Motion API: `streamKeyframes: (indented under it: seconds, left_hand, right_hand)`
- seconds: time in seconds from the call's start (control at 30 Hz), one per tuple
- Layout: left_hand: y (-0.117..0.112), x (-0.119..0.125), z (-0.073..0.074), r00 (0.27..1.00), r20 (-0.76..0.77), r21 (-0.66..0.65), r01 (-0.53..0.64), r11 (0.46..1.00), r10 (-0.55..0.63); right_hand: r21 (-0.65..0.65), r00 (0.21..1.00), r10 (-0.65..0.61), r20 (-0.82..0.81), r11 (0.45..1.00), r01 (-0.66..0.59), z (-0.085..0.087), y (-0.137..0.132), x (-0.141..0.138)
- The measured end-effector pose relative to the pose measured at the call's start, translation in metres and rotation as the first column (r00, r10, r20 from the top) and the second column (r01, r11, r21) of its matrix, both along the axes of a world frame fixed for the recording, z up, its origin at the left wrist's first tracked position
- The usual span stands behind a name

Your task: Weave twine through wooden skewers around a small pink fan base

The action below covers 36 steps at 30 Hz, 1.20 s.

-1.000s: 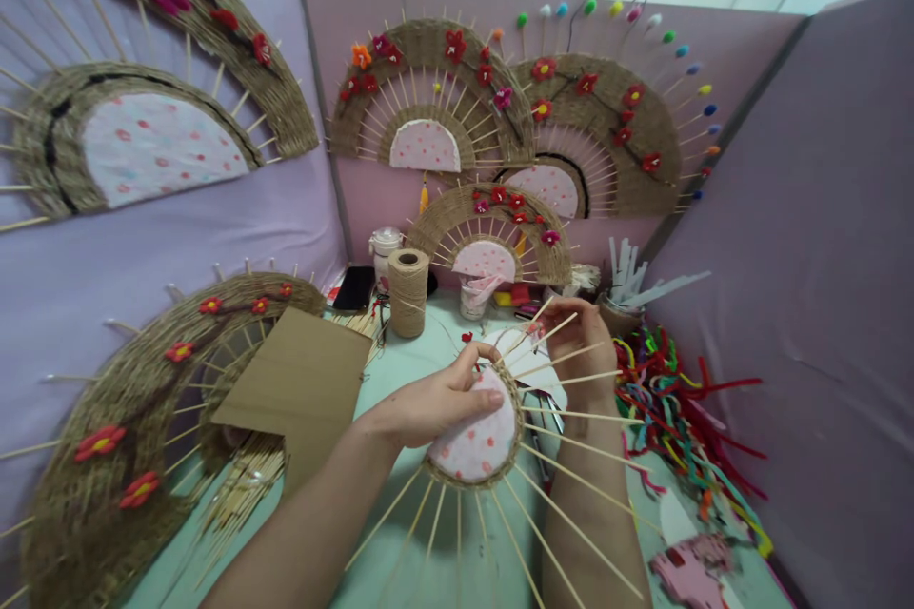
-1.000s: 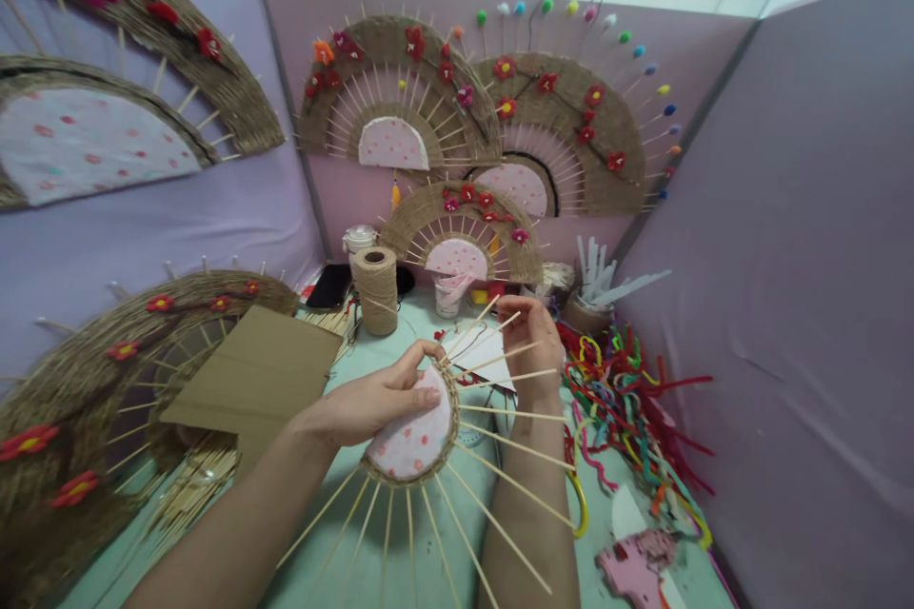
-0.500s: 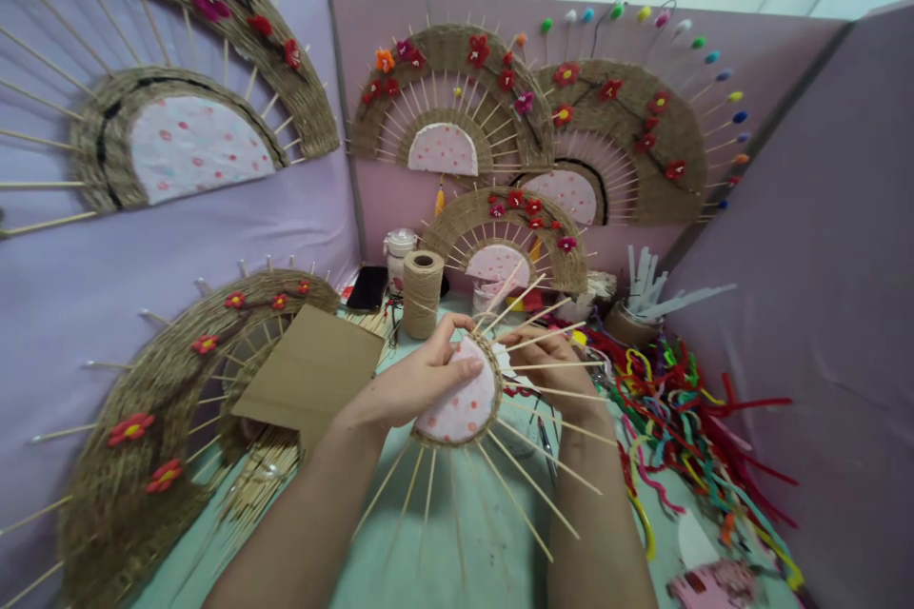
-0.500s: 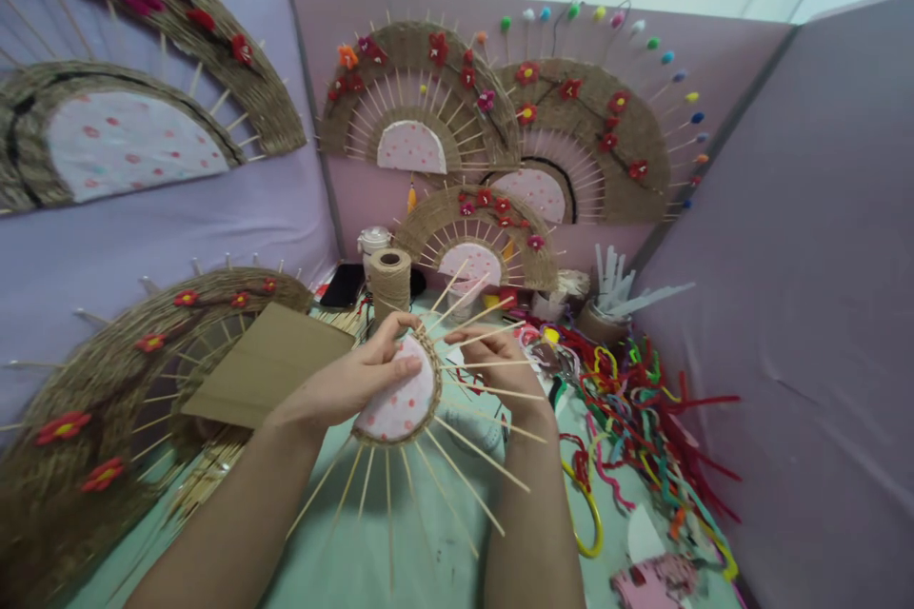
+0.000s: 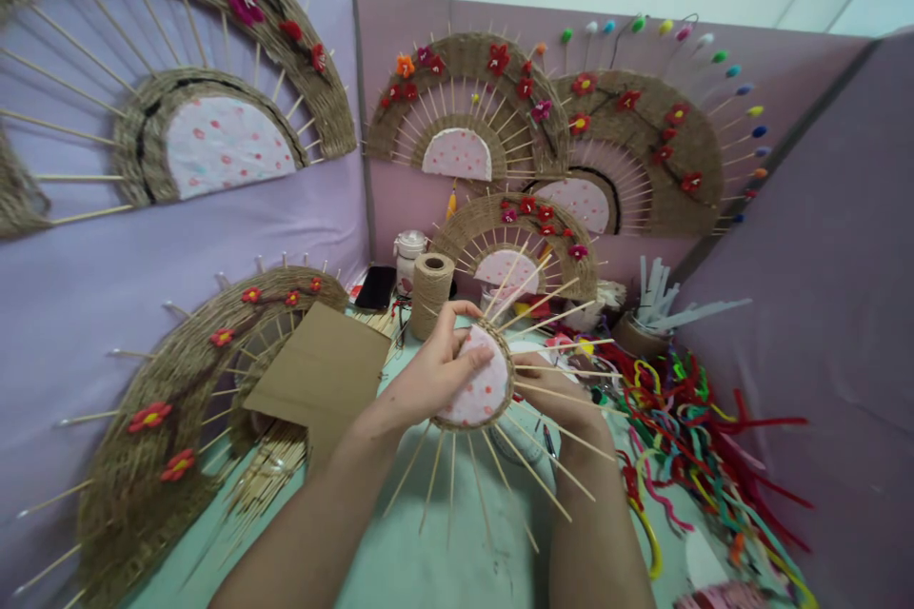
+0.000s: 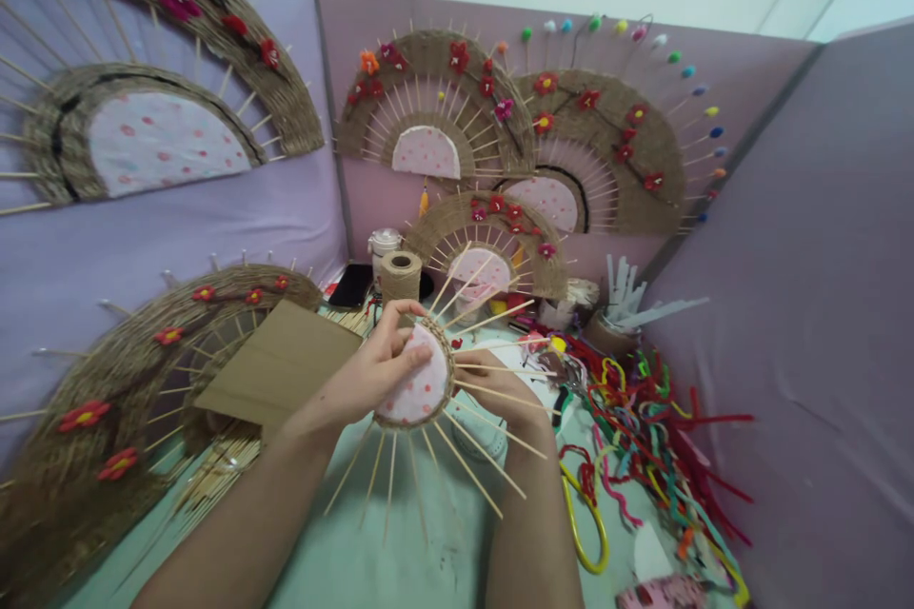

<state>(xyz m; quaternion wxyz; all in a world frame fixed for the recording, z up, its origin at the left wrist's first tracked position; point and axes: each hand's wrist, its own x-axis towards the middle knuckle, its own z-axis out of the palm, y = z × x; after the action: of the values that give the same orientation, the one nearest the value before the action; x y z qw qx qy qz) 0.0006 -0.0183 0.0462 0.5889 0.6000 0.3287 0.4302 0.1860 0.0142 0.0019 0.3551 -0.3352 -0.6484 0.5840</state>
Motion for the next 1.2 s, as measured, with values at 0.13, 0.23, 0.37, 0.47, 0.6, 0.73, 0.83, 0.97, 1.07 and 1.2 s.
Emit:
streamKeyframes:
  seconds: [0.13, 0.23, 0.37, 0.47, 0.6, 0.73, 0.83, 0.97, 1.07, 1.2]
  left_hand:
    - [-0.001, -0.001, 0.002, 1.000, 0.028, -0.015, 0.013, 1.000, -0.012]
    - [-0.002, -0.002, 0.002, 0.999, 0.026, -0.026, 0.025, 0.999, -0.025]
    - [-0.002, -0.003, 0.001, 0.999, 0.028, -0.013, 0.029, 0.999, -0.029]
    - [-0.001, -0.003, 0.000, 0.999, 0.033, -0.008, 0.030, 1.000, -0.029]
    - [0.001, -0.002, -0.001, 0.999, 0.035, -0.001, 0.026, 1.000, -0.025]
    - [0.001, 0.000, -0.002, 0.999, 0.044, -0.003, 0.018, 1.000, -0.018]
    - [0.000, 0.002, -0.003, 0.997, 0.080, -0.002, 0.009, 1.000, -0.009]
    - [0.001, 0.005, -0.004, 0.990, 0.138, -0.003, 0.002, 1.000, -0.001]
    - [0.004, 0.006, -0.006, 0.987, 0.161, -0.006, 0.005, 1.000, -0.004]
    - [0.007, 0.006, -0.009, 0.988, 0.154, -0.020, -0.026, 0.999, 0.029]
  right_hand:
    - [-0.051, 0.946, -0.203, -0.253, 0.979, 0.196, 0.003, -0.001, -0.016]
    - [-0.078, 0.835, -0.348, -0.425, 0.934, 0.350, 0.003, 0.000, -0.027]
    - [-0.134, 0.781, -0.413, -0.468, 0.907, 0.399, 0.005, -0.002, -0.034]
    - [-0.126, 0.791, -0.409, -0.454, 0.909, 0.398, 0.008, -0.004, -0.035]
    - [-0.132, 0.791, -0.406, -0.459, 0.911, 0.391, 0.012, -0.006, -0.035]
    - [-0.133, 0.790, -0.393, -0.471, 0.917, 0.377, 0.011, -0.005, -0.034]
    - [-0.109, 0.797, -0.387, -0.463, 0.918, 0.382, 0.009, -0.003, -0.033]
    - [-0.105, 0.823, -0.371, -0.431, 0.926, 0.362, 0.008, -0.003, -0.027]
    - [-0.071, 0.843, -0.370, -0.391, 0.925, 0.374, 0.008, -0.003, -0.022]
    - [-0.026, 0.838, -0.403, -0.366, 0.905, 0.424, 0.007, -0.001, -0.015]
